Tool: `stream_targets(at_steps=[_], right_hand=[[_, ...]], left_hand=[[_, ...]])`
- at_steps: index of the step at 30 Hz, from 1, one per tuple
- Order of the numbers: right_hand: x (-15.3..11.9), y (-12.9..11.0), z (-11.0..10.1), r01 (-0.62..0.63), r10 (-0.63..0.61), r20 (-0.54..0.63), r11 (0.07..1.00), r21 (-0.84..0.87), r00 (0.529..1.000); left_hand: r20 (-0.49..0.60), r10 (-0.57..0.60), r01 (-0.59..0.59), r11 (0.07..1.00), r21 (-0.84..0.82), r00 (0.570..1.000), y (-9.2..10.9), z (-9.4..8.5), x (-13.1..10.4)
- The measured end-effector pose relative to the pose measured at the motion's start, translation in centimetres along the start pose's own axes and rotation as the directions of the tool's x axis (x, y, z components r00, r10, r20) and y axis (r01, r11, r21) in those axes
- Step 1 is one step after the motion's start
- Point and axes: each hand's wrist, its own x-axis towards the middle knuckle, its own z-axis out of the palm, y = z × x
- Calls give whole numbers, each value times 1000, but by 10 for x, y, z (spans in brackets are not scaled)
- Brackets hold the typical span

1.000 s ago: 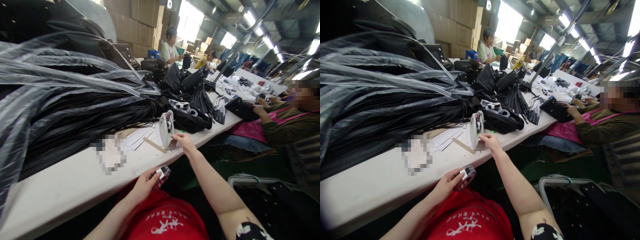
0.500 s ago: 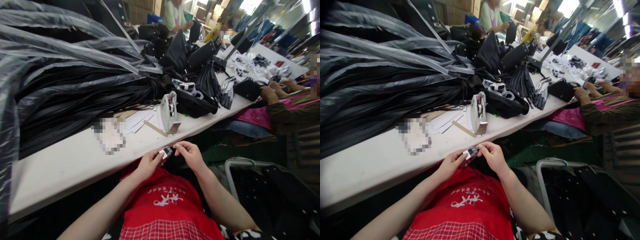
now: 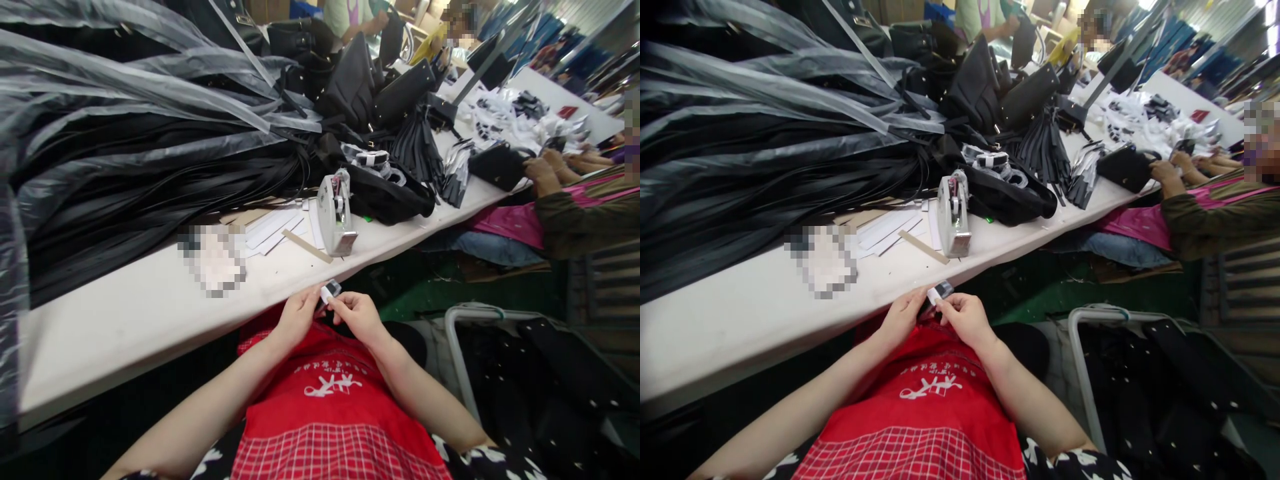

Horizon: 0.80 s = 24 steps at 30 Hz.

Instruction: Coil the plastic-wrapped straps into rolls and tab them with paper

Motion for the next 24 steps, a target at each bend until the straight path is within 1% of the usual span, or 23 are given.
stream_targets(at_steps=[2,4,5,8,11,13,16,18,20,22,23,24], right_hand=[[0,0,0,-3,-1,61,998,63,998],[1,0,2,-12,1,91,992,128,996],[2,1,3,-12,-1,89,988,152,996],[4,1,7,20,-36,73,978,206,997],[7,-2,12,77,-94,58,965,250,994],[8,-5,14,123,-136,38,964,236,990],[11,-9,16,170,-167,-32,967,190,986],[11,-10,17,183,-171,-71,959,217,983],[11,-11,17,180,-178,-37,928,325,983],[10,-12,14,169,-215,58,884,437,975],[10,-14,11,178,-243,93,876,448,965],[11,-16,5,218,-277,92,888,405,957]], left_hand=[[-76,64,-55,992,111,995,2,0,0],[-120,183,-151,960,236,976,4,1,-1],[-123,255,-209,932,298,959,5,2,-2],[-106,462,-376,816,440,880,4,3,-6],[-71,596,-486,712,507,800,-1,2,-9],[-43,651,-533,657,533,758,-6,1,-10],[17,713,-607,585,538,701,-12,1,-12],[32,735,-631,558,539,677,-17,4,-12],[-19,745,-616,565,548,666,-21,10,-8],[-79,740,-590,592,548,668,-23,16,-3],[-96,740,-583,597,552,666,-24,18,0],[-101,739,-574,594,564,666,-25,20,3]])
